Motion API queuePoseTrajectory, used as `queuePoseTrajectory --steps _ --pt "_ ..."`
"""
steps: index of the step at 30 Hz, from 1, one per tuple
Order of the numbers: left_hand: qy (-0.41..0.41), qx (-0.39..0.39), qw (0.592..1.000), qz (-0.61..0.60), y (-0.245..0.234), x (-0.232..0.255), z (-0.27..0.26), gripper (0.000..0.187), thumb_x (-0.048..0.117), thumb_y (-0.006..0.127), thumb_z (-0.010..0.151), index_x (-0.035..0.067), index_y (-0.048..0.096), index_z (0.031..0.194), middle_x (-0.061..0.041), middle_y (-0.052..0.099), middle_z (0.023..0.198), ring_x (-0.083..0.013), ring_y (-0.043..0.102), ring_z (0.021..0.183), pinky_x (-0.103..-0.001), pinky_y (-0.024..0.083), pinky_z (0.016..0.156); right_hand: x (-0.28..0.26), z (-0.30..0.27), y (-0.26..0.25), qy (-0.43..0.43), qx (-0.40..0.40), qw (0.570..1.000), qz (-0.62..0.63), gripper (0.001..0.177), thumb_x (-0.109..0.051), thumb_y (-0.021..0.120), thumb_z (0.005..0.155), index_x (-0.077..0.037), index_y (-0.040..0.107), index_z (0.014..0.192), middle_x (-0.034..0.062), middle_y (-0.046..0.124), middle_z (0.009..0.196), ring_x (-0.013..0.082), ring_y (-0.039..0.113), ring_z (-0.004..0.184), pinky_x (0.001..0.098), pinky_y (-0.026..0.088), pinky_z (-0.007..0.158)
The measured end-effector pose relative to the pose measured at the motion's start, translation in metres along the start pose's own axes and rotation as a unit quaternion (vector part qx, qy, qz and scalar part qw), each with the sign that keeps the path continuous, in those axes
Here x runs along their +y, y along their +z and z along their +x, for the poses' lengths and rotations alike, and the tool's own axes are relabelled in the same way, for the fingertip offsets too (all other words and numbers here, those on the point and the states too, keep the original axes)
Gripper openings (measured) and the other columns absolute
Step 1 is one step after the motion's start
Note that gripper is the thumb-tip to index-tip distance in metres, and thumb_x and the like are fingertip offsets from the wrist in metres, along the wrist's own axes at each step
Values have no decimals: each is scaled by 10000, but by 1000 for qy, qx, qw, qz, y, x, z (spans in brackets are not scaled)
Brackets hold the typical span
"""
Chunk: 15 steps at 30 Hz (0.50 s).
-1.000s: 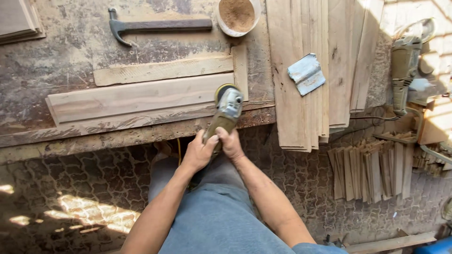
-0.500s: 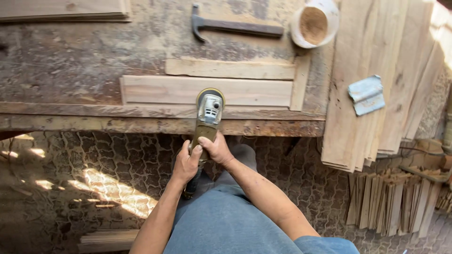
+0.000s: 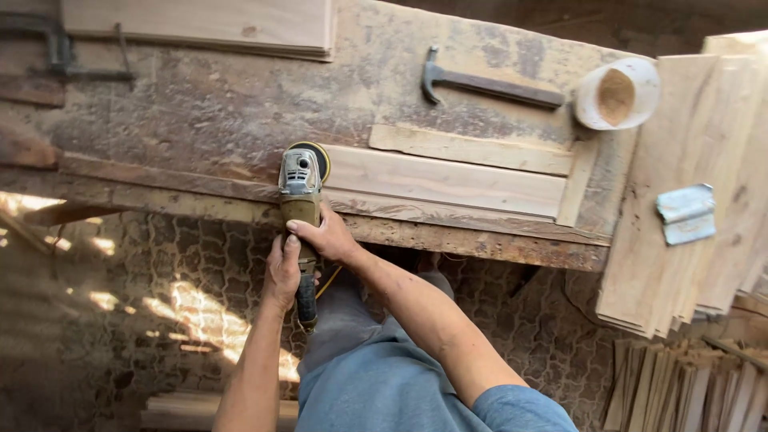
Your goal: Using a power sander to smooth the surface of wooden planks on a workbench.
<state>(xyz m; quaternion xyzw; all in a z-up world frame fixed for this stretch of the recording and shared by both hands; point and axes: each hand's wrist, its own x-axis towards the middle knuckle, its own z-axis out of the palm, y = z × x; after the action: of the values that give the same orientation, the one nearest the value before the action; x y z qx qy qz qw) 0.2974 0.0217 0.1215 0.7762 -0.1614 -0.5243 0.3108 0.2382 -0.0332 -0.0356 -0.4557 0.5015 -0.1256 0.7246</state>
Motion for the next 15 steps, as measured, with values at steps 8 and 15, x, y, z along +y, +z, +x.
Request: queuePoseTrajectory --steps 8,15 --pt "0 -95 991 99 98 -38 4 976 680 473 939 -55 319 1563 -399 386 1515 -533 367 1431 -627 300 1179 59 -54 -121 -36 81 988 125 469 -388 857 807 -107 682 1138 124 736 986 191 672 928 402 575 799" --pt "46 -169 968 181 239 -49 -11 900 666 505 956 -43 423 1504 -375 503 1441 -487 467 1382 -582 365 1155 107 -119 -247 -80 172 963 194 455 -348 812 884 -47 650 1184 130 708 1020 199 646 920 411 577 814"
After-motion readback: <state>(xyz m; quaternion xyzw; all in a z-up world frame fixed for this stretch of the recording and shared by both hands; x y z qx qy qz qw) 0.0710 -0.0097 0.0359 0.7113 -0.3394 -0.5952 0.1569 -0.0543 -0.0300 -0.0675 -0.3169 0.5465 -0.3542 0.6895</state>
